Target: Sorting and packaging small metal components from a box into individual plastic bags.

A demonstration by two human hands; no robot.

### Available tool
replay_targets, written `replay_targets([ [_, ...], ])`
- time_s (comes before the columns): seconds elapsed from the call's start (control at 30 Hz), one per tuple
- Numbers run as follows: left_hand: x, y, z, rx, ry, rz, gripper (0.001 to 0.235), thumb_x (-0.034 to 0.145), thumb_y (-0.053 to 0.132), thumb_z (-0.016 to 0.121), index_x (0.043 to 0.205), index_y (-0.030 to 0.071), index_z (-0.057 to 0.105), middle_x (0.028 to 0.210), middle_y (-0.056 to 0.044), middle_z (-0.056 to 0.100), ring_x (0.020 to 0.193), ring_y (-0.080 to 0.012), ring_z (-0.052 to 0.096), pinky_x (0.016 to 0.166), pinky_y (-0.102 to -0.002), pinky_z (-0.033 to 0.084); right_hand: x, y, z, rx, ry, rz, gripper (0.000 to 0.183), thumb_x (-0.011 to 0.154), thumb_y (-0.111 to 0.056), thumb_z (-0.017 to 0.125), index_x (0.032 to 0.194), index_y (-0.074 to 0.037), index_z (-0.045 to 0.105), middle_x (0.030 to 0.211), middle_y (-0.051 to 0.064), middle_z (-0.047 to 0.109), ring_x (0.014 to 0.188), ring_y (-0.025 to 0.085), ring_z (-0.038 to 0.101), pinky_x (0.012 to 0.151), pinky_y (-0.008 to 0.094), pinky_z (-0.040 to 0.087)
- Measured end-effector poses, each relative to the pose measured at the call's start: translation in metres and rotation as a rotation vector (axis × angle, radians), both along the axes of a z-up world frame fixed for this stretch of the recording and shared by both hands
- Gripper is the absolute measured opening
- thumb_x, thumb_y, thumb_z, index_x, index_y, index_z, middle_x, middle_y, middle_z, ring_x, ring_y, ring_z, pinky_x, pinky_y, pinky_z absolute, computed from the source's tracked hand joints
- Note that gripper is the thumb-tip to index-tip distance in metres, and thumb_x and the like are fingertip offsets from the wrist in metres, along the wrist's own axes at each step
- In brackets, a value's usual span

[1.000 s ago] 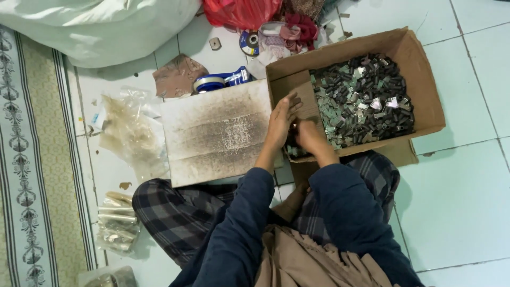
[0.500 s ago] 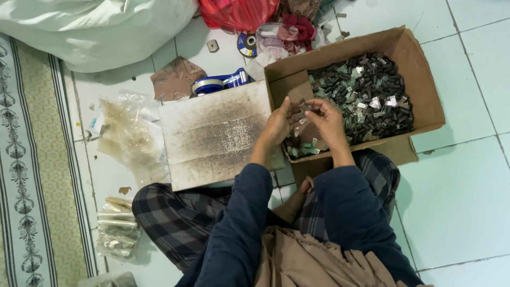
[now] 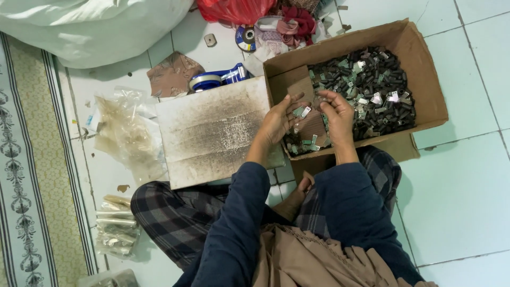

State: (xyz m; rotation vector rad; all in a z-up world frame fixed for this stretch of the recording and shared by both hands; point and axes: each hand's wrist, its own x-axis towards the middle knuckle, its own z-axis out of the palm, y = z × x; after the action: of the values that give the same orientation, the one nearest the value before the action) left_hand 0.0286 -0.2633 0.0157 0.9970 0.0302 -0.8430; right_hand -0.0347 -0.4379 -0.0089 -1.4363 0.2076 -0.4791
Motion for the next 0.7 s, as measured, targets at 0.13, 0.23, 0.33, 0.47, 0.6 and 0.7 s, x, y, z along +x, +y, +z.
replay_targets([
  [0.13, -0.002, 0.0, 0.005, -0.017, -0.02, 0.02, 0.063, 0.111, 0.051, 0.043, 0.158, 0.009, 0.042, 0.153, -0.031, 0.043, 0.144, -0.0447, 0.039, 0.119, -0.052, 0.036, -0.008, 0.002, 0.012, -0.115, 0.047, 0.024, 0.026, 0.094, 0.007, 0.064, 0.116, -0.002, 0.077, 0.092, 0.013, 0.072, 0.089, 0.014, 0.068, 0.076, 0.031, 0.057],
  [0.23, 0.0, 0.001, -0.007, -0.029, -0.038, 0.031, 0.062, 0.112, 0.051, 0.041, 0.158, 0.01, 0.043, 0.15, -0.03, 0.047, 0.141, -0.0425, 0.043, 0.118, -0.051, 0.038, -0.015, 0.002, 0.025, -0.177, 0.092, 0.023, 0.027, 0.094, 0.009, 0.064, 0.113, -0.003, 0.078, 0.093, 0.013, 0.072, 0.089, 0.016, 0.07, 0.076, 0.033, 0.057],
  [0.33, 0.004, 0.0, -0.02, -0.045, -0.044, 0.035, 0.061, 0.112, 0.052, 0.042, 0.156, 0.011, 0.045, 0.145, -0.027, 0.053, 0.137, -0.0394, 0.05, 0.117, -0.049, 0.04, -0.018, -0.001, 0.029, -0.181, 0.117, 0.017, 0.028, 0.093, 0.01, 0.064, 0.114, -0.003, 0.078, 0.094, 0.013, 0.071, 0.089, 0.016, 0.068, 0.076, 0.033, 0.057],
  [0.47, 0.003, 0.0, -0.016, -0.03, -0.046, 0.032, 0.063, 0.111, 0.054, 0.042, 0.157, 0.012, 0.045, 0.146, -0.025, 0.053, 0.136, -0.0375, 0.051, 0.117, -0.049, 0.04, -0.018, -0.005, 0.023, -0.165, 0.14, 0.02, 0.028, 0.094, 0.008, 0.065, 0.117, -0.002, 0.076, 0.095, 0.011, 0.07, 0.089, 0.013, 0.067, 0.077, 0.031, 0.057],
  [0.6, 0.002, 0.0, -0.017, -0.004, -0.037, 0.026, 0.064, 0.111, 0.054, 0.04, 0.157, 0.01, 0.044, 0.146, -0.025, 0.052, 0.136, -0.0365, 0.051, 0.117, -0.05, 0.041, -0.019, 0.003, 0.025, -0.171, 0.136, 0.021, 0.028, 0.094, 0.007, 0.065, 0.118, -0.003, 0.077, 0.095, 0.007, 0.068, 0.091, 0.01, 0.062, 0.079, 0.029, 0.056],
  [0.7, 0.003, -0.001, -0.014, 0.008, -0.037, 0.001, 0.068, 0.109, 0.058, 0.043, 0.158, 0.01, 0.043, 0.151, -0.026, 0.048, 0.138, -0.039, 0.048, 0.117, -0.051, 0.04, -0.017, 0.007, 0.024, -0.241, 0.122, 0.037, 0.029, 0.094, 0.007, 0.067, 0.118, -0.006, 0.079, 0.093, 0.008, 0.07, 0.093, 0.011, 0.06, 0.079, 0.034, 0.055],
])
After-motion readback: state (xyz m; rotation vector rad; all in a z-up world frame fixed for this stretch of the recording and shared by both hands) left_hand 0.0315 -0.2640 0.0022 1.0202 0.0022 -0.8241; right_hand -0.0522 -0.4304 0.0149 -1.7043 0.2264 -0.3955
